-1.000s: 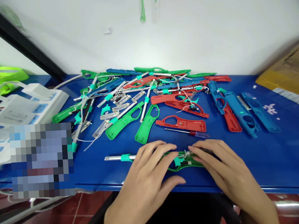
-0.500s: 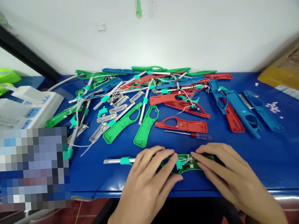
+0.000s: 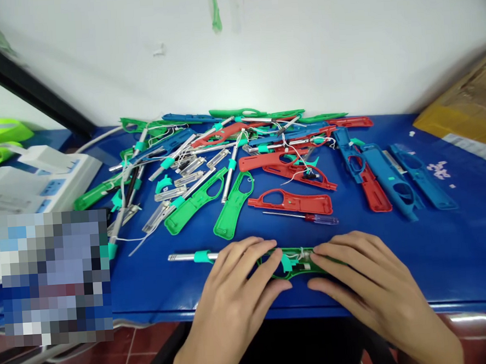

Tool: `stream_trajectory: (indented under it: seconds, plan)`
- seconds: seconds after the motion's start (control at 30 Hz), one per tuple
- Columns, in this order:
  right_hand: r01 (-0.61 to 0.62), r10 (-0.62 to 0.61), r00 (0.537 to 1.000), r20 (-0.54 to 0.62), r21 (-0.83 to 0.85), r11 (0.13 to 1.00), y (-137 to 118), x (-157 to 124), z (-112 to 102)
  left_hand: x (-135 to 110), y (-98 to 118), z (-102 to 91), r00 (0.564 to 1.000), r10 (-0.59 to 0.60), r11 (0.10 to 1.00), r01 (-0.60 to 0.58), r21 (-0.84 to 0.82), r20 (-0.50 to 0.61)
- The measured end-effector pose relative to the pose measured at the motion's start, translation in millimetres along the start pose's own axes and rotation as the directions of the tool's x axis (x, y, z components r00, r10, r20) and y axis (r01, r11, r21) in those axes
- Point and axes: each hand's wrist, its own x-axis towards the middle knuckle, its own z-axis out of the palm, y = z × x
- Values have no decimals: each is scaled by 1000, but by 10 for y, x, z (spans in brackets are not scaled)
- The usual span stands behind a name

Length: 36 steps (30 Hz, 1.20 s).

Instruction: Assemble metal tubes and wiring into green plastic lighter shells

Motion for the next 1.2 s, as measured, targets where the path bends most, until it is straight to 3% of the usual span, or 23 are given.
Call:
stream_trajectory:
  seconds: [0.37, 0.63, 1.2]
  plan:
    - [-42, 47, 993, 108, -49, 998, 12, 26, 45, -7, 9, 10, 1000, -29, 999, 29, -35, -11]
    - [-39, 39, 997, 71, 3, 999, 51, -39, 10, -10, 9, 17, 1000, -24, 999, 24, -45, -17]
    - [-124, 109, 979, 170, 83, 989, 61, 65, -30, -1, 5, 27, 999, -29, 998, 28, -64, -21]
